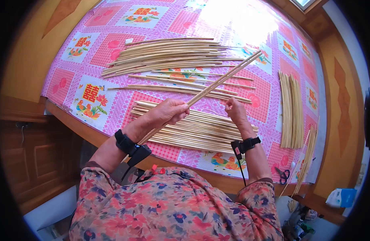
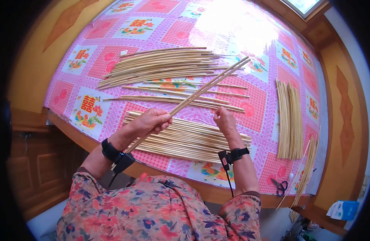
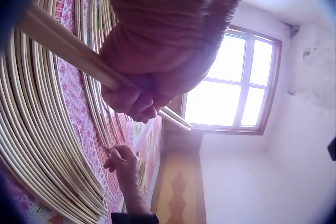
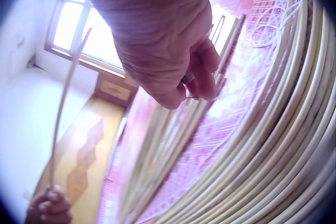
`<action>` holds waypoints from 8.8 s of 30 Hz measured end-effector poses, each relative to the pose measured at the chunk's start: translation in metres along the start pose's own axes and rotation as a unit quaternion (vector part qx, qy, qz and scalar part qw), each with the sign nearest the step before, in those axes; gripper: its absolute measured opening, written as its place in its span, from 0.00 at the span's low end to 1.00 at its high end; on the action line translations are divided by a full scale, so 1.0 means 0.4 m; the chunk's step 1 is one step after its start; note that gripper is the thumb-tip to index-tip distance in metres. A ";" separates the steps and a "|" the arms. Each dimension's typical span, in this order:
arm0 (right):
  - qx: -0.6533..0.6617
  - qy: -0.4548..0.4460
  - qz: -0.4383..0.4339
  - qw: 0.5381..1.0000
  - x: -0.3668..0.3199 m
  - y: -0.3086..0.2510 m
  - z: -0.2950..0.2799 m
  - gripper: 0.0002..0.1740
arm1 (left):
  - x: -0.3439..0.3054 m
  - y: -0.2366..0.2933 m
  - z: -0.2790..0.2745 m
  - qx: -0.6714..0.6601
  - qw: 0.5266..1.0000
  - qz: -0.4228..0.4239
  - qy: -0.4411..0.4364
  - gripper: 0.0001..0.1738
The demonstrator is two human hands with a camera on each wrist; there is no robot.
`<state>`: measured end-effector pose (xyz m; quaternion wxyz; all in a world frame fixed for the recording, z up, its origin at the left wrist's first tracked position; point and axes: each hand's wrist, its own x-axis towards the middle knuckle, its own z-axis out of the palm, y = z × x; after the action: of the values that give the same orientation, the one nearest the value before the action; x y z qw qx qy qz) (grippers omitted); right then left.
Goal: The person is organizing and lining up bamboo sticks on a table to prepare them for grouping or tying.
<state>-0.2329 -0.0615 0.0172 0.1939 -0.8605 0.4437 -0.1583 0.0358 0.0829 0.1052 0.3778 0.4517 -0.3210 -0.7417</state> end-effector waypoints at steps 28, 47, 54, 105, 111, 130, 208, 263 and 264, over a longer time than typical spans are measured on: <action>0.433 -0.031 0.021 0.900 -0.232 -0.436 -0.195 0.09 | -0.144 0.036 0.193 -0.060 0.998 0.031 0.002 0.13; 0.473 -0.145 0.026 0.869 -0.232 -0.424 -0.231 0.13 | -0.162 0.027 0.190 -0.042 0.998 0.042 0.011 0.13; 0.437 -0.102 0.014 0.893 -0.248 -0.439 -0.223 0.11 | -0.173 0.019 0.203 0.021 0.998 0.038 0.034 0.13; 0.477 -0.058 0.065 0.875 -0.327 -0.459 -0.223 0.04 | -0.205 0.000 0.244 0.130 0.983 0.068 -0.111 0.14; 0.514 -0.062 0.067 0.853 -0.312 -0.446 -0.216 0.04 | -0.207 0.022 0.245 0.288 0.943 0.154 -0.068 0.14; 0.609 -0.005 0.146 0.780 -0.253 -0.443 -0.152 0.03 | -0.143 -0.007 0.221 0.443 0.846 0.295 0.023 0.13; 0.692 -0.099 0.027 0.715 0.110 -0.384 -0.399 0.10 | 0.078 0.039 0.071 0.634 0.758 0.152 0.033 0.16; 0.193 -0.321 -0.043 0.926 0.152 -0.115 -0.036 0.07 | 0.273 0.003 -0.022 0.630 0.768 0.094 -0.068 0.16; 0.193 -0.323 -0.043 0.926 0.151 -0.120 -0.039 0.07 | 0.271 0.004 -0.023 0.629 0.769 0.094 -0.068 0.16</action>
<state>-0.1724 -0.0887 0.0597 0.4817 -0.8292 0.2810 0.0374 0.0113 -0.0115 0.0564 0.0542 0.5045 -0.7810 -0.3640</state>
